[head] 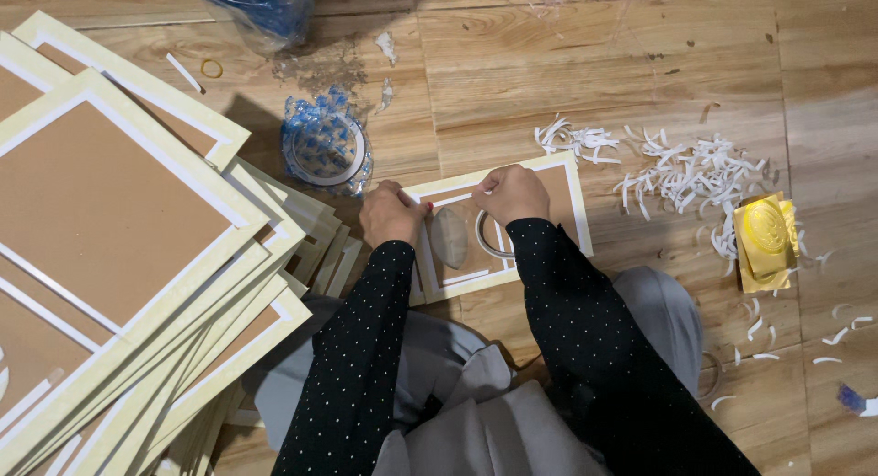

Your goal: The person sits on the floor and applies clear adhesive tape to the edges of a wooden frame with a circular cutout. They repeatedly tear off pieces of tape and press them onto the frame's surface, then place the finished frame onto a stack of similar frames.

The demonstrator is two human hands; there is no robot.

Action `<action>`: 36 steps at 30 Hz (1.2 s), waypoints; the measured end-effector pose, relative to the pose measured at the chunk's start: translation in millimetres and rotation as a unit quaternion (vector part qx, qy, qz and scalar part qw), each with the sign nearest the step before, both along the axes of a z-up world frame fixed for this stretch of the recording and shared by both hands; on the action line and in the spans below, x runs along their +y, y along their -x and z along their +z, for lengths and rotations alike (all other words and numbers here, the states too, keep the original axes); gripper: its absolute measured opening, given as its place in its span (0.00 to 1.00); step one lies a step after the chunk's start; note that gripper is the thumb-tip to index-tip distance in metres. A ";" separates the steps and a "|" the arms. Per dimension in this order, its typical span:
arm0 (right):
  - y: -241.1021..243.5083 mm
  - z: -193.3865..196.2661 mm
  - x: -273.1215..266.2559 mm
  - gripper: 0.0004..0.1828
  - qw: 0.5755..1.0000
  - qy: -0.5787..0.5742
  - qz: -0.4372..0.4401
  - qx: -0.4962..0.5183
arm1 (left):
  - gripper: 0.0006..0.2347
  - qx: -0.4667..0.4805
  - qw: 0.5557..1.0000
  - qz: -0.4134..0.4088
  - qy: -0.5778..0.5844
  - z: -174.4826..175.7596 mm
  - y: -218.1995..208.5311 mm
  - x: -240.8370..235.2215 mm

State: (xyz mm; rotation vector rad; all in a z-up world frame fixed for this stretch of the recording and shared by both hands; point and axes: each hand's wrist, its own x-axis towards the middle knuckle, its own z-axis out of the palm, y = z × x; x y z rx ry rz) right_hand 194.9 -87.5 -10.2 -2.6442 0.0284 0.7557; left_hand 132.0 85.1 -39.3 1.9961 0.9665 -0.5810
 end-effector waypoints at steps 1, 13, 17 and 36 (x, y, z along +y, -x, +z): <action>1.7 3.5 2.8 0.11 1.000 0.009 -0.005 -0.011 | 0.12 0.009 1.000 -0.002 0.001 -2.4 -0.4 -0.3; 0.3 -4.5 -6.7 0.08 0.995 -0.070 -0.059 0.035 | 0.11 -0.010 1.000 0.005 0.005 6.6 1.6 1.3; 0.3 -6.2 -5.3 0.10 0.997 -0.048 -0.051 0.037 | 0.12 -0.013 1.000 0.003 0.012 2.4 1.6 0.9; 3.0 10.2 13.1 0.08 0.989 0.076 0.119 -0.053 | 0.17 -0.305 0.813 -0.371 -0.330 16.2 40.4 -59.1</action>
